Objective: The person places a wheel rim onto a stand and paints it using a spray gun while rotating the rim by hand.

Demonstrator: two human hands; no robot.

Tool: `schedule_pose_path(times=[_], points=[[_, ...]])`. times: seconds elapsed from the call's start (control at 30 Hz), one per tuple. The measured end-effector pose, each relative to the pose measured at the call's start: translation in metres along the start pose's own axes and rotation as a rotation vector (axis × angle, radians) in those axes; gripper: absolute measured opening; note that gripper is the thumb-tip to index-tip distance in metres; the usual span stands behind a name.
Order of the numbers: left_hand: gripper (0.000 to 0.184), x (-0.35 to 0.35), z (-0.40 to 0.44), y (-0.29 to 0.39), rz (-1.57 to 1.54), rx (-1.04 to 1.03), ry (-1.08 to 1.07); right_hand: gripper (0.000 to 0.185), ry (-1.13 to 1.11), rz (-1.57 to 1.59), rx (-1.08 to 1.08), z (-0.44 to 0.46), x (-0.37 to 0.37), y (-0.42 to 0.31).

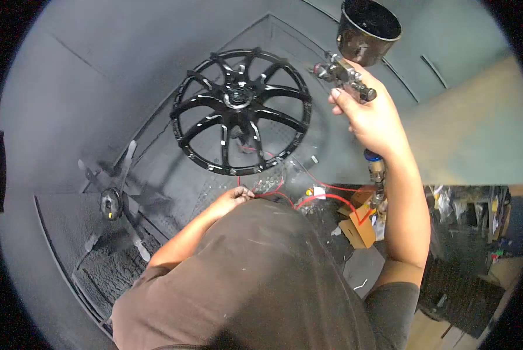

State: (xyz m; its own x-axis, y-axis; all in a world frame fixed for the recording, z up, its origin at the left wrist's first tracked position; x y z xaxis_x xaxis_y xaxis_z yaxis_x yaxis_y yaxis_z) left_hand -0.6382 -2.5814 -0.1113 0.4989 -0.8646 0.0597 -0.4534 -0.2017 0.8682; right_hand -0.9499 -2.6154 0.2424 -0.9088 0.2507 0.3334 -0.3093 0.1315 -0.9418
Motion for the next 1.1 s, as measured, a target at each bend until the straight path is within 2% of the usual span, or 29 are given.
schedule_pose_path(times=[0.07, 0.13, 0.2, 0.27, 0.37, 0.47, 0.53, 0.57, 0.63, 0.67, 0.8, 0.87, 0.93, 1.03, 1.1], points=[[0.028, -0.024, -0.002, -0.001, -0.021, -0.043, 0.033, 0.051, 0.041, -0.023, -0.046, -0.02, 0.036, 0.019], [0.029, -0.05, -0.008, -0.003, -0.08, 0.031, 0.015, 0.051, 0.013, 0.038, 0.033, -0.044, 0.064, 0.05], [0.029, -0.073, -0.018, -0.004, -0.019, 0.103, 0.045, 0.05, 0.01, 0.028, -0.135, -0.077, 0.079, 0.061], [0.028, -0.098, -0.025, 0.0, -0.017, 0.138, 0.079, 0.051, -0.1, 0.154, -0.091, -0.1, 0.082, 0.097], [0.028, -0.138, -0.035, -0.01, -0.068, 0.181, 0.097, 0.053, -0.323, 0.249, -0.393, -0.129, 0.072, 0.102], [0.028, -0.16, -0.047, -0.001, -0.006, 0.19, 0.162, 0.053, -0.583, 0.461, -0.356, -0.137, 0.039, 0.108], [0.028, -0.168, -0.056, 0.005, 0.061, 0.167, 0.24, 0.052, -0.676, 0.512, -0.298, -0.134, 0.017, 0.109], [0.029, -0.167, -0.063, 0.024, 0.134, 0.13, 0.295, 0.052, -0.642, 0.479, -0.082, -0.128, 0.002, 0.118], [0.033, -0.172, -0.073, 0.044, 0.217, 0.06, 0.386, 0.051, -0.54, 0.499, 0.088, -0.123, -0.015, 0.108], [0.033, -0.175, -0.077, 0.056, 0.223, 0.056, 0.404, 0.051, -0.479, 0.551, 0.039, -0.122, -0.02, 0.097], [0.036, -0.189, -0.092, 0.102, 0.223, -0.089, 0.476, 0.053, -0.133, 0.827, 0.221, -0.125, -0.039, 0.102], [0.041, -0.201, -0.099, 0.116, 0.34, -0.256, 0.693, 0.055, -0.087, 0.874, 0.218, -0.138, -0.045, 0.115], [0.041, -0.213, -0.113, 0.109, 0.447, -0.282, 0.707, 0.056, 0.038, 1.161, 0.146, -0.152, -0.052, 0.141], [0.031, -0.236, -0.152, 0.082, 0.268, -0.048, 0.659, 0.046, 0.088, 1.24, -0.132, -0.181, -0.057, 0.193], [0.031, -0.267, -0.178, 0.031, 0.239, -0.023, 0.664, 0.04, 0.15, 1.236, -0.287, -0.214, -0.06, 0.227]])
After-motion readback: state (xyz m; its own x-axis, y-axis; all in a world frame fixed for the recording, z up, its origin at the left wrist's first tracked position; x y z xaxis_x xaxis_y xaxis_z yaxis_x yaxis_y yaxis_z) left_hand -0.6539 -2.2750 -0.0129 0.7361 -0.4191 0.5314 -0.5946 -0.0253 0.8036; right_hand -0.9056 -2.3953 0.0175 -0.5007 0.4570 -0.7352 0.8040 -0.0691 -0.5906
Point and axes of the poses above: each hand's wrist, its own z-axis towards the middle knuckle, its own x-axis out of the back of the hand, y = z × x, the point moved 2 cm from there along z, towards the middle knuckle, and after that the axes turned 12 degrees about z, right-handed, at the moved point
